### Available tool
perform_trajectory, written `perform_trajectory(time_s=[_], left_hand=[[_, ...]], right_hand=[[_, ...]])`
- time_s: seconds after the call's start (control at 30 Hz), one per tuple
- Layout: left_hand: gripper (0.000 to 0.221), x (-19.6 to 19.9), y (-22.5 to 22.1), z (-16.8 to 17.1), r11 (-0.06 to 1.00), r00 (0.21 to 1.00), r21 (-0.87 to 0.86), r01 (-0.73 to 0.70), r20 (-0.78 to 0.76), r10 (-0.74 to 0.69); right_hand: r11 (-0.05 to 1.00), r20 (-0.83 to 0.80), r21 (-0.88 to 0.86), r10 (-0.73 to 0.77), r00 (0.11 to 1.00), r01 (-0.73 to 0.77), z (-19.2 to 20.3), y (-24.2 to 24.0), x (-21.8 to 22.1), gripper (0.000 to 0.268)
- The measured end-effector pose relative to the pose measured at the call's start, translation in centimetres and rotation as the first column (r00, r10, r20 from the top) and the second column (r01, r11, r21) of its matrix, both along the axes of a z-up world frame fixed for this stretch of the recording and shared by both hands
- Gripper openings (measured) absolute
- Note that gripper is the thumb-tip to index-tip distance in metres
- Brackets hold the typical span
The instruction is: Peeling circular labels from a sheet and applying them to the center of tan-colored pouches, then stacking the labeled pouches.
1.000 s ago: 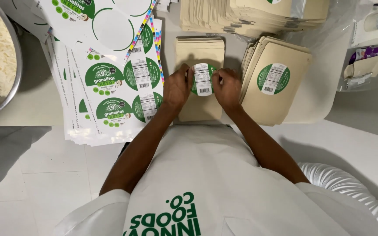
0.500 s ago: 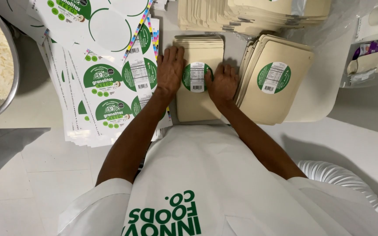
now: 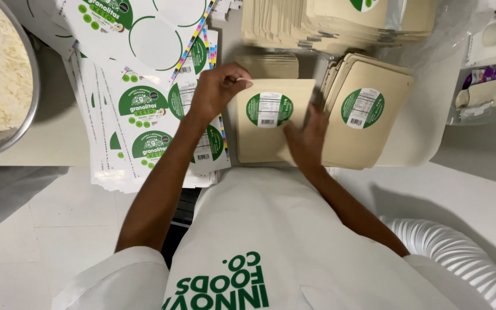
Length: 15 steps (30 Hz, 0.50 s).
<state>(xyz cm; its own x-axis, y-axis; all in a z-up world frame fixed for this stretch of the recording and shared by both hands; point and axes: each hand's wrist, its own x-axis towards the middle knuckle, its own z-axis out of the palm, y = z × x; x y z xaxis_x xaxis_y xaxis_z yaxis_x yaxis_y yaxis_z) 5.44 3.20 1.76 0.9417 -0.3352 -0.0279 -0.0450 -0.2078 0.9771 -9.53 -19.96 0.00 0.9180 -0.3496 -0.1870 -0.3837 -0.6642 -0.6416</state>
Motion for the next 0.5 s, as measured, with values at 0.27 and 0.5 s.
perform_trajectory(time_s=[0.27, 0.5], left_hand=[[0.082, 6.1, 7.7, -3.5, 0.607, 0.990, 0.783, -0.138, 0.127, 0.061], [0.070, 7.1, 10.9, -1.4, 0.425, 0.999, 0.905, -0.015, -0.002, 0.040]], right_hand=[[0.910, 0.176, 0.269, -0.370, 0.912, 0.317, -1.1, -12.5, -1.8, 0.014], [0.870, 0.098, 0.047, -0.493, 0.865, 0.491, 0.9, -18.2, -3.8, 0.017]])
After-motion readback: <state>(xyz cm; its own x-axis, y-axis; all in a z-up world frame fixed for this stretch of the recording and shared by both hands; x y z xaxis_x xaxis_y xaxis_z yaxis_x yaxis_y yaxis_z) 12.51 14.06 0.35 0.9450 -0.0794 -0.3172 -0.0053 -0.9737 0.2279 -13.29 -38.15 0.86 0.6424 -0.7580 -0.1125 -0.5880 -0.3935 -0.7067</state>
